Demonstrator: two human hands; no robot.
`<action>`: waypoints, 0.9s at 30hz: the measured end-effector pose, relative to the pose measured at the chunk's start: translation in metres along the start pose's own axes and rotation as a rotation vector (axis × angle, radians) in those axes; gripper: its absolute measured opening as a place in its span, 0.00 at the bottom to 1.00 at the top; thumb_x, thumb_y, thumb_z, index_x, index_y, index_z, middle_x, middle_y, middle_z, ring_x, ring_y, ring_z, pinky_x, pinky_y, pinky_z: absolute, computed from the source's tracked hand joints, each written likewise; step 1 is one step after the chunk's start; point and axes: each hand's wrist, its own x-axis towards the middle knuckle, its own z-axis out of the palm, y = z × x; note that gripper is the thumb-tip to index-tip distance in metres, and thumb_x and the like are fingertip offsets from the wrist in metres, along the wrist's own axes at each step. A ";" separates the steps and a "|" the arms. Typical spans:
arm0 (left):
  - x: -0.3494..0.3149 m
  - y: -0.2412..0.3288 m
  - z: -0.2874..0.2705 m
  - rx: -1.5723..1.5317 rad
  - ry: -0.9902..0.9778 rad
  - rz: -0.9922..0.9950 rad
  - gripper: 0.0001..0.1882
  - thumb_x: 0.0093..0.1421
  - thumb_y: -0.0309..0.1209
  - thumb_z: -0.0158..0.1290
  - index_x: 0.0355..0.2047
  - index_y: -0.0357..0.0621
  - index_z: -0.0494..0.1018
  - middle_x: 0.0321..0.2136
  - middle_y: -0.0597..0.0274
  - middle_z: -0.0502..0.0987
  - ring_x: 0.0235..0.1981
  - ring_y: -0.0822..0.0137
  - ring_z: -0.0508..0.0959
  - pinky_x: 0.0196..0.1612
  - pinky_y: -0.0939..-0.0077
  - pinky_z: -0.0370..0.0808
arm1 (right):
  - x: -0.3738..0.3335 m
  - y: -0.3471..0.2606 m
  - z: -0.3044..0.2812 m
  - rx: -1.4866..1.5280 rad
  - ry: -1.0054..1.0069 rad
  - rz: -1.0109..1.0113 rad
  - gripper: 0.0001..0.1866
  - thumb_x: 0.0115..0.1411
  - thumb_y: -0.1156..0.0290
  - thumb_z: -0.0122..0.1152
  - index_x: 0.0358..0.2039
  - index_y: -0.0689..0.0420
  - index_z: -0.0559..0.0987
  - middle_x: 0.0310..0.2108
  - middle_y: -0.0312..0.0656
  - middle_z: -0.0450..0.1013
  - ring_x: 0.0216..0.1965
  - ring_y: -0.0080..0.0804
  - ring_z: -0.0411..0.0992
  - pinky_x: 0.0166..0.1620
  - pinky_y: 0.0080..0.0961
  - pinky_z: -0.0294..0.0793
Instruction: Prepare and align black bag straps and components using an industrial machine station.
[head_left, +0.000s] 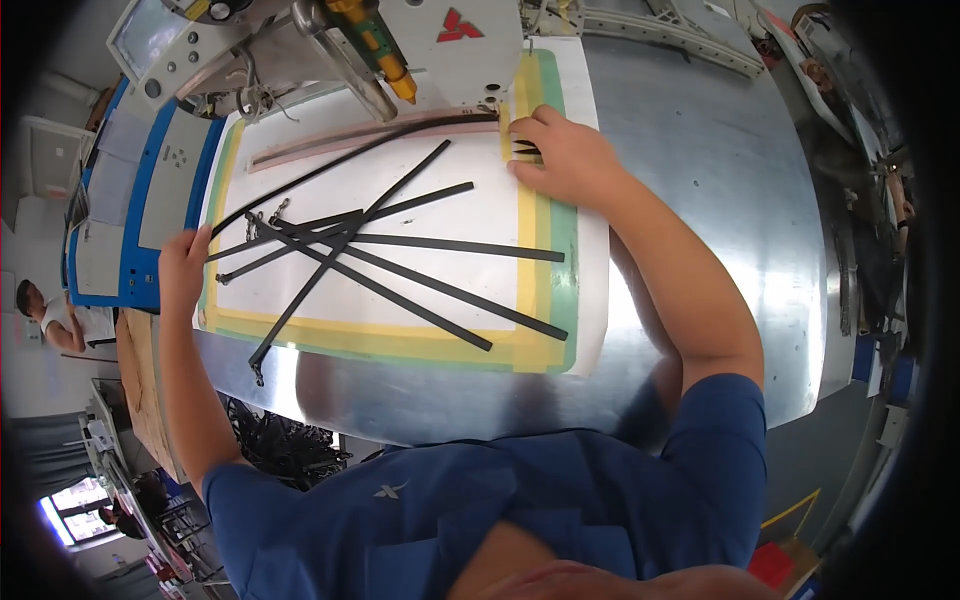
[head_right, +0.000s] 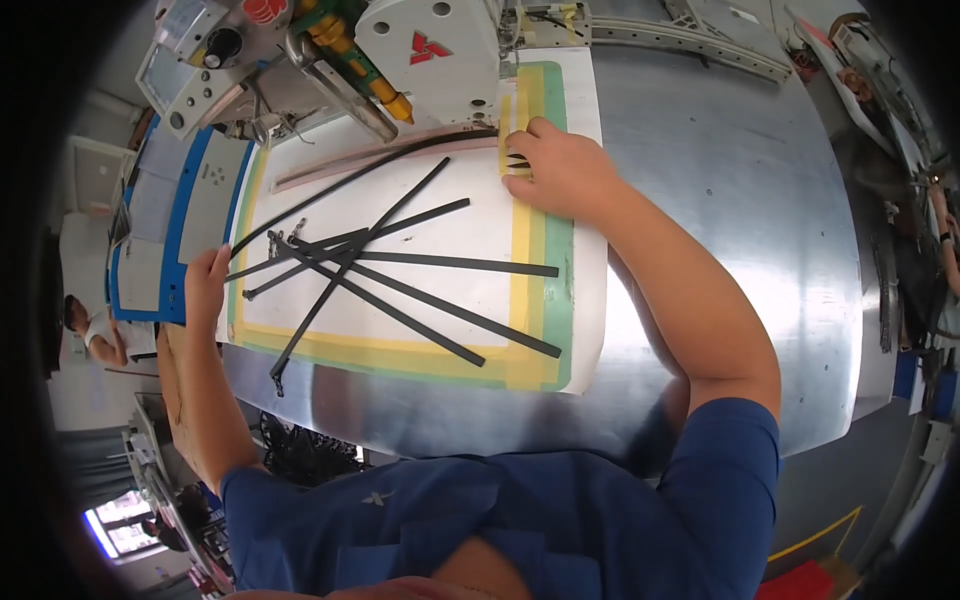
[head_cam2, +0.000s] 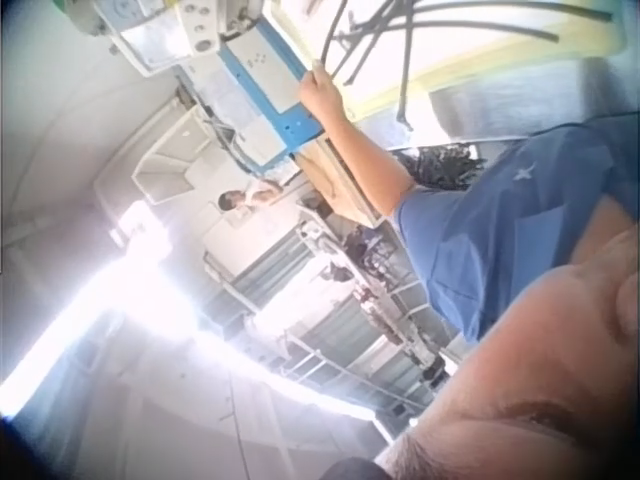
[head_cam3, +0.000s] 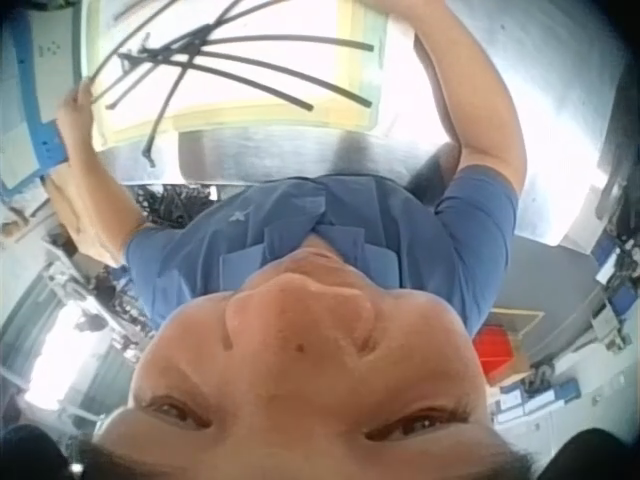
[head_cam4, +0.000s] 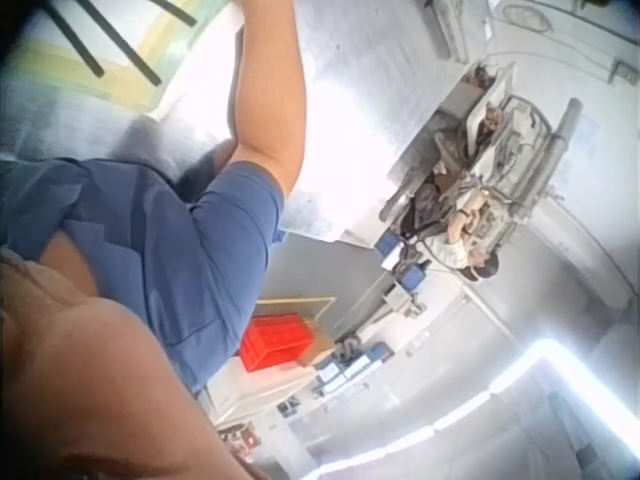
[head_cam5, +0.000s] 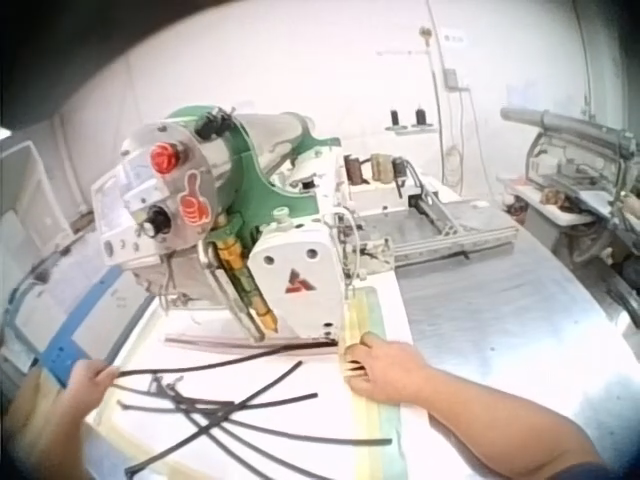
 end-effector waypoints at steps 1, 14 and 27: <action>-0.017 -0.014 -0.005 -0.010 0.008 -0.020 0.27 0.73 0.41 0.56 0.22 0.33 0.67 0.16 0.61 0.63 0.22 0.74 0.62 0.26 0.66 0.60 | -0.001 -0.004 -0.003 0.012 -0.012 0.024 0.18 0.67 0.61 0.62 0.55 0.51 0.80 0.51 0.43 0.75 0.48 0.48 0.79 0.51 0.42 0.80; -0.175 -0.067 -0.007 -0.344 -0.229 -0.290 0.24 0.73 0.39 0.53 0.21 0.39 0.69 0.17 0.72 0.64 0.22 0.79 0.63 0.26 0.73 0.58 | 0.021 -0.033 0.028 -0.279 0.145 -0.212 0.13 0.59 0.78 0.61 0.45 0.60 0.80 0.44 0.47 0.74 0.44 0.48 0.79 0.47 0.42 0.82; -0.195 -0.056 -0.001 -0.412 -0.323 -0.194 0.23 0.73 0.41 0.52 0.24 0.35 0.75 0.19 0.62 0.71 0.26 0.72 0.69 0.32 0.69 0.67 | 0.035 -0.051 0.037 0.013 0.181 -0.294 0.12 0.65 0.71 0.63 0.47 0.61 0.82 0.48 0.47 0.77 0.49 0.50 0.78 0.51 0.42 0.78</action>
